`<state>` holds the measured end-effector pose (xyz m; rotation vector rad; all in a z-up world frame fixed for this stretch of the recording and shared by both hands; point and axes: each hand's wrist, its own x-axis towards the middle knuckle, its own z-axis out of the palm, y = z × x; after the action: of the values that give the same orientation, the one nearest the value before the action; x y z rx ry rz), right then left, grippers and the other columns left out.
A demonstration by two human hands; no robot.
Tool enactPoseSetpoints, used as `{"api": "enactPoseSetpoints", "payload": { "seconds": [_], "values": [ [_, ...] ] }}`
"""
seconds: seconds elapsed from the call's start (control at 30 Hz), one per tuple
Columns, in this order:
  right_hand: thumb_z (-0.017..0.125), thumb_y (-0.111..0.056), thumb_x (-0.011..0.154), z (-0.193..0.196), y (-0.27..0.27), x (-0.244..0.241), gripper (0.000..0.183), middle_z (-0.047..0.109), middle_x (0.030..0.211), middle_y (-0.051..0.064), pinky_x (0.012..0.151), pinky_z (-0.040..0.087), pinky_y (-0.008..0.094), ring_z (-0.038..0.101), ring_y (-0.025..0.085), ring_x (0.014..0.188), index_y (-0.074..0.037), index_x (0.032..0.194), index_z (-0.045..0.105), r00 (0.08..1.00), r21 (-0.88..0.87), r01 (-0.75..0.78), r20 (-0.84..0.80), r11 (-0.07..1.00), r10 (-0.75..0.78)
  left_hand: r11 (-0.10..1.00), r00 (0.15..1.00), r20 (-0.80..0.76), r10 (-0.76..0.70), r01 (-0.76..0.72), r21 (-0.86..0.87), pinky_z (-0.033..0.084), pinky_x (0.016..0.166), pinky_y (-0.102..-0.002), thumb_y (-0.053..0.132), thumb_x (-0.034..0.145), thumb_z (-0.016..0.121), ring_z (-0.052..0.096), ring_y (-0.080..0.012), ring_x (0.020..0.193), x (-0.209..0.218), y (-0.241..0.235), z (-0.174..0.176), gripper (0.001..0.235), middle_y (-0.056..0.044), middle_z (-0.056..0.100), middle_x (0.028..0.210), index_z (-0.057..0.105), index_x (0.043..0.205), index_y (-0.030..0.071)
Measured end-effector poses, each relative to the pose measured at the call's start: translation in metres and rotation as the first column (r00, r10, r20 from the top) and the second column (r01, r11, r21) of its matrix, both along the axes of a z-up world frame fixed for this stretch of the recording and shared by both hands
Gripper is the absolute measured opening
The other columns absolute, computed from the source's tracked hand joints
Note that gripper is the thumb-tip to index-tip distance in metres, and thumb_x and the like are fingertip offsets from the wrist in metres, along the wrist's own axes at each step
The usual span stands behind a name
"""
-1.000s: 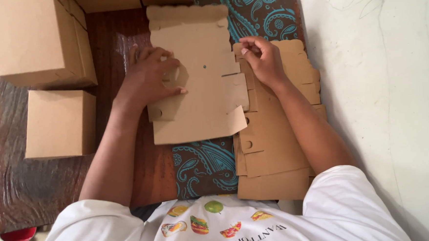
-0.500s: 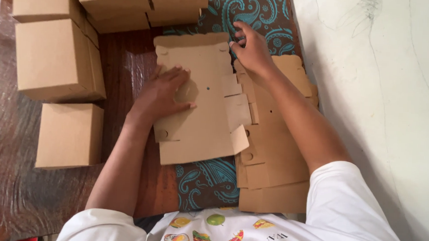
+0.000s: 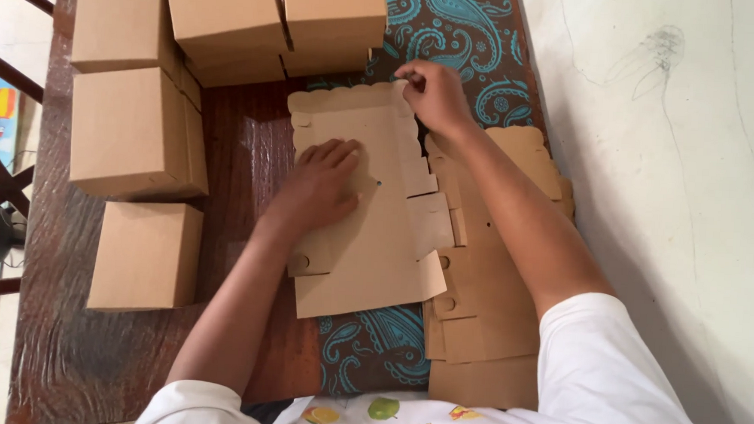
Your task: Folding and assembling a flat cardboard sheet into a small box by tucking in flaps.
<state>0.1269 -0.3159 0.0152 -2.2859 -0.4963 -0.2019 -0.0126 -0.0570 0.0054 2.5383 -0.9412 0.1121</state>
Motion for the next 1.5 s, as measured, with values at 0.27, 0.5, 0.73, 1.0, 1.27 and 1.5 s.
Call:
{"api": "enactPoseSetpoints", "payload": {
  "seconds": [0.27, 0.5, 0.73, 1.0, 1.27, 1.5],
  "values": [
    [0.068, -0.009, 0.089, -0.002, 0.02, -0.013, 0.009, 0.074, 0.077, 0.013, 0.068, 0.06, 0.047, 0.074, 0.035, 0.077, -0.007, 0.093, 0.076, 0.986, -0.31, 0.054, 0.164, 0.949, -0.003, 0.98, 0.992, -0.092, 0.091, -0.073, 0.186, 0.035, 0.11, -0.066, 0.053, 0.094, 0.066, 0.042, -0.0447, 0.14, 0.02, -0.042, 0.003, 0.058, -0.012, 0.046, 0.15, 0.057, 0.14, 0.018],
    [0.072, -0.011, 0.087, 0.011, 0.016, -0.007, 0.005, 0.074, 0.076, 0.009, 0.066, 0.06, 0.047, 0.074, 0.034, 0.078, -0.012, 0.089, 0.076, 0.998, -0.269, 0.057, 0.047, 0.961, -0.046, 0.992, 0.999, -0.043, 0.032, -0.027, 0.126, 0.028, 0.113, -0.062, 0.049, 0.095, 0.056, 0.036, -0.0416, 0.144, 0.031, -0.06, -0.008, 0.061, -0.01, 0.045, 0.152, 0.049, 0.146, 0.016],
    [0.067, -0.011, 0.091, 0.002, 0.003, 0.008, 0.015, 0.075, 0.094, 0.02, 0.084, 0.058, 0.056, 0.071, 0.045, 0.097, -0.012, 0.102, 0.077, 0.991, -0.076, 0.013, -0.131, 0.997, -0.023, 0.973, 0.996, -0.008, 0.085, -0.081, 0.217, 0.021, 0.116, -0.055, 0.067, 0.104, 0.037, 0.029, -0.0332, 0.149, 0.022, -0.063, -0.001, 0.068, -0.001, 0.036, 0.165, 0.044, 0.157, 0.026],
    [0.062, -0.009, 0.101, -0.013, -0.004, 0.0, 0.025, 0.068, 0.1, 0.026, 0.074, 0.06, 0.053, 0.07, 0.042, 0.093, -0.001, 0.123, 0.071, 0.997, 0.065, -0.025, -0.077, 0.998, 0.03, 0.975, 0.994, -0.09, 0.054, -0.033, 0.219, 0.014, 0.124, -0.062, 0.064, 0.104, 0.035, 0.023, -0.0363, 0.157, 0.018, -0.063, 0.012, 0.067, -0.001, 0.034, 0.169, 0.041, 0.159, 0.027],
    [0.065, -0.007, 0.103, -0.012, -0.002, -0.005, 0.02, 0.068, 0.097, 0.025, 0.068, 0.061, 0.052, 0.07, 0.043, 0.09, -0.002, 0.122, 0.07, 0.999, 0.082, -0.034, 0.027, 0.996, 0.032, 0.982, 0.995, -0.088, 0.046, -0.029, 0.187, 0.014, 0.125, -0.064, 0.059, 0.104, 0.041, 0.023, -0.0352, 0.157, 0.021, -0.063, 0.0, 0.062, 0.001, 0.035, 0.168, 0.042, 0.158, 0.029],
    [0.065, -0.016, 0.103, -0.015, 0.006, -0.003, 0.014, 0.068, 0.091, 0.015, 0.065, 0.062, 0.043, 0.071, 0.036, 0.083, -0.005, 0.109, 0.072, 0.964, -0.136, -0.081, 0.24, 0.987, 0.112, 0.98, 0.998, -0.04, 0.04, -0.032, 0.194, 0.014, 0.125, -0.065, 0.061, 0.105, 0.038, 0.024, -0.0357, 0.156, 0.02, -0.063, -0.003, 0.062, -0.001, 0.038, 0.167, 0.044, 0.157, 0.028]
  ]
}}
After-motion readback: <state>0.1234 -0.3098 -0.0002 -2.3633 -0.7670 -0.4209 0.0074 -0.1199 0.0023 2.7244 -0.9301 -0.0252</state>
